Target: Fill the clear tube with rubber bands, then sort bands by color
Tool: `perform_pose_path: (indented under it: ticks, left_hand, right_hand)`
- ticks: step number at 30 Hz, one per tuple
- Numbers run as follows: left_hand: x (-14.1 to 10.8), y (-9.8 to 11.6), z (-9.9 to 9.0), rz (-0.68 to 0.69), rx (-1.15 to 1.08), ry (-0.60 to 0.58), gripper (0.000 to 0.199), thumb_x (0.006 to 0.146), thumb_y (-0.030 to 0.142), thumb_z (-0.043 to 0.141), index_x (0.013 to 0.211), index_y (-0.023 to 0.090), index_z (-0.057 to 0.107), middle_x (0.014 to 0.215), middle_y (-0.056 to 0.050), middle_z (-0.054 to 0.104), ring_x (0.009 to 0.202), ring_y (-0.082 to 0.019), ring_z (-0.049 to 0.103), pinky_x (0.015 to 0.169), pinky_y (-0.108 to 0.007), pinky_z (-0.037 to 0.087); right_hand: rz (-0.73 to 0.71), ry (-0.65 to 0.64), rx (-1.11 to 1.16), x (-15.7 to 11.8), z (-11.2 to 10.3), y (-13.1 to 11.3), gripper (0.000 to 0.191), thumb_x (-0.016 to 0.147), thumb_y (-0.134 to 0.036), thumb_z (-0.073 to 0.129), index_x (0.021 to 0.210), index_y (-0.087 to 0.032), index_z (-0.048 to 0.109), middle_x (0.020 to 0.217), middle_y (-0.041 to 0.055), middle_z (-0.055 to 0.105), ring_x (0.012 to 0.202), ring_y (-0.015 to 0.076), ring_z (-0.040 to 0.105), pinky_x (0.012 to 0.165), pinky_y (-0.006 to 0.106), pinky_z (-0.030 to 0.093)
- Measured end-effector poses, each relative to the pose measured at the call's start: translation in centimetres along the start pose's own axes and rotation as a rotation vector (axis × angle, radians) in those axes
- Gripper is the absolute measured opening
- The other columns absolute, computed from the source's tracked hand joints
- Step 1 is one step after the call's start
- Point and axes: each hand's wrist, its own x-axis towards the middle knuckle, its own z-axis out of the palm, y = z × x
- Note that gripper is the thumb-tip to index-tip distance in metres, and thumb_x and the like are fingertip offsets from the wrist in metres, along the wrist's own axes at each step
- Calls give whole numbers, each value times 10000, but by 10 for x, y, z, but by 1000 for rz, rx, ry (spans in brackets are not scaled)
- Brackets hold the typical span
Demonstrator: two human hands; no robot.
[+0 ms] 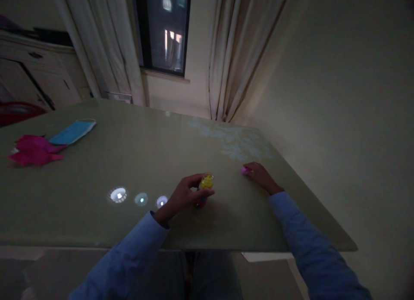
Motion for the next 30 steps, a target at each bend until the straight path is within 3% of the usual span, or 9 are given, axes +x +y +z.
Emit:
perform_pose_path:
  ticks: [2, 5, 8, 12, 16, 25, 30]
  left_hand:
    - [0, 1, 0, 16, 17, 31, 515, 682, 446, 810, 1089, 141, 730, 912, -74, 741, 789, -186, 654, 712, -293, 540]
    - [0, 0, 1, 8, 48, 74, 537, 689, 469, 797, 1104, 137, 719, 825, -52, 718, 639, -138, 594, 577, -250, 500]
    - [-1, -2, 2, 53, 125, 80, 536, 694, 476, 794, 1108, 145, 713, 889, -63, 719, 669, -133, 593, 578, -235, 484]
    - [-1, -8, 1, 213, 298, 49, 501, 720, 471, 784, 1095, 146, 712, 943, -85, 711, 775, -154, 604, 653, -244, 482]
    - [0, -10, 0, 266, 400, 58, 500, 749, 493, 757, 1113, 154, 707, 818, -44, 679, 684, -134, 561, 649, -253, 465]
    - [0, -9, -1, 293, 455, 61, 470, 776, 467, 744, 1144, 178, 703, 802, -27, 657, 682, -130, 545, 652, -247, 447]
    - [1, -9, -2, 309, 544, 62, 453, 778, 441, 743, 1142, 173, 707, 838, -45, 667, 722, -149, 565, 677, -263, 451]
  right_hand:
    - [42, 23, 117, -3, -7, -19, 301, 878, -379, 571, 987, -167, 755, 967, 143, 739, 873, 255, 694, 809, 406, 550]
    - [99, 64, 463, -11, -23, -63, 351, 859, -446, 649, 1099, -199, 717, 1068, 116, 718, 925, 239, 689, 787, 379, 560]
    - [20, 121, 734, -19, -39, -112, 347, 848, -415, 705, 1139, -227, 697, 1100, 80, 694, 946, 205, 675, 824, 348, 559]
    - [-148, 141, 777, -22, -48, -152, 323, 855, -377, 718, 1155, -256, 703, 1111, 75, 671, 970, 195, 652, 825, 331, 560]
    - [-230, 113, 739, -20, -42, -162, 325, 857, -388, 716, 1159, -270, 706, 1131, 86, 664, 1048, 214, 638, 856, 347, 563]
    - [-279, 50, 751, -20, -26, -166, 316, 883, -346, 692, 1193, -284, 687, 1184, 91, 657, 1141, 218, 619, 933, 376, 555]
    - [-244, -33, 707, -15, -32, -171, 317, 871, -393, 697, 1136, -220, 698, 1084, 89, 682, 982, 189, 666, 802, 307, 581]
